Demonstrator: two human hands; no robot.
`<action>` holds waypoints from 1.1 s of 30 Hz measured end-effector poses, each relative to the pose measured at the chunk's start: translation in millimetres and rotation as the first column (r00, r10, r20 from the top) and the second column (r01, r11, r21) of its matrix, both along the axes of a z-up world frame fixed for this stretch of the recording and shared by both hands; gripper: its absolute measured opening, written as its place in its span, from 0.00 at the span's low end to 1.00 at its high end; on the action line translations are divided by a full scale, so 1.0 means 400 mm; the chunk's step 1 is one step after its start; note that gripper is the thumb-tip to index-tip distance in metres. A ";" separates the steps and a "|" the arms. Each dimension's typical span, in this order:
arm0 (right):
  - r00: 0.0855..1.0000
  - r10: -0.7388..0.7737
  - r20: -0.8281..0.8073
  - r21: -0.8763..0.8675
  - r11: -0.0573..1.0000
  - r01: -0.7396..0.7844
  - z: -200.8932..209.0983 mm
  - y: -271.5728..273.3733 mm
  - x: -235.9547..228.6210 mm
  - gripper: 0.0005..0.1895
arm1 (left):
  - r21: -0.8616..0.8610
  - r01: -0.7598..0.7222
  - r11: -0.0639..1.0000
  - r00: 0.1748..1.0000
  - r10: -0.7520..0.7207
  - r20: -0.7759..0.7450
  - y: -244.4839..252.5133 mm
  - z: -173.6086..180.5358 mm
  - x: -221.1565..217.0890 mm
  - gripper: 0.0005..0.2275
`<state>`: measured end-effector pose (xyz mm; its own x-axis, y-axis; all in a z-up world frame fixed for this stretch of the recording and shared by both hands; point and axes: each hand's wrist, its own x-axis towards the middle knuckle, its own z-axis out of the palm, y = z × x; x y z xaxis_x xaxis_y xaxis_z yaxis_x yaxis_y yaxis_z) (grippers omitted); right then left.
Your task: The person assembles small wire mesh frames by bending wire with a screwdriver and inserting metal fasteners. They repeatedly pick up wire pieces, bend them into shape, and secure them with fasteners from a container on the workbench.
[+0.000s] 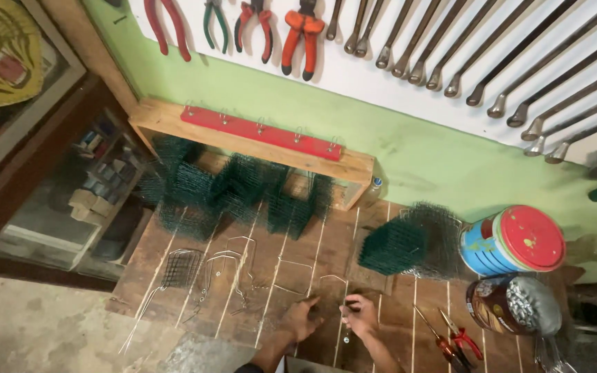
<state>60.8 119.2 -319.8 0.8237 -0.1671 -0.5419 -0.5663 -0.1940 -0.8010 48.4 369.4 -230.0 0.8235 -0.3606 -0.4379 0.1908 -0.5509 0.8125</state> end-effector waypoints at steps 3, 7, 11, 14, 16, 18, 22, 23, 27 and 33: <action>1.000 -0.017 0.017 0.009 1.000 0.017 -0.030 -0.005 -0.011 0.17 | 0.038 -0.011 0.999 1.000 0.011 0.011 -0.025 -0.075 -0.020 0.30; 0.997 -0.066 -0.047 0.033 0.997 0.068 -0.055 -0.008 -0.002 0.19 | 0.016 -0.011 1.000 0.999 0.010 0.051 -0.023 -0.044 -0.014 0.31; 0.999 -0.011 0.050 -0.011 1.000 0.012 -0.091 -0.038 -0.005 0.10 | 0.093 0.020 0.995 1.000 -0.021 0.017 -0.015 -0.016 -0.014 0.31; 0.993 -0.025 0.118 -0.100 0.994 0.037 -0.023 -0.054 -0.005 0.10 | 0.088 0.003 0.996 1.000 -0.005 0.025 -0.006 -0.058 -0.018 0.30; 0.991 -0.055 0.122 -0.172 0.982 0.076 0.041 -0.055 -0.012 0.11 | 0.059 -0.010 0.998 0.998 0.006 0.062 0.002 -0.063 -0.023 0.30; 0.995 0.046 0.084 -0.296 0.955 -0.019 0.082 -0.068 -0.020 0.12 | 0.106 -0.011 0.994 0.999 0.014 -0.029 0.002 -0.023 -0.018 0.32; 0.897 0.336 0.288 -0.493 0.855 -0.162 0.011 -0.069 -0.041 0.15 | 0.138 0.056 0.989 0.990 -0.038 -0.136 0.002 -0.001 -0.013 0.30; 0.917 0.332 0.219 -0.448 0.870 -0.208 0.008 -0.049 -0.044 0.20 | 0.140 0.062 0.988 0.998 -0.065 0.015 -0.006 -0.065 -0.019 0.29; 0.915 0.324 0.239 -0.289 0.924 -0.251 -0.097 -0.008 -0.056 0.26 | 0.092 0.033 0.995 0.997 -0.039 0.061 -0.008 -0.089 -0.032 0.29; 0.943 0.333 -0.022 -0.447 0.840 -0.307 0.135 0.083 -0.043 0.27 | 0.208 0.137 0.968 0.989 -0.122 -0.085 0.015 0.006 -0.019 0.29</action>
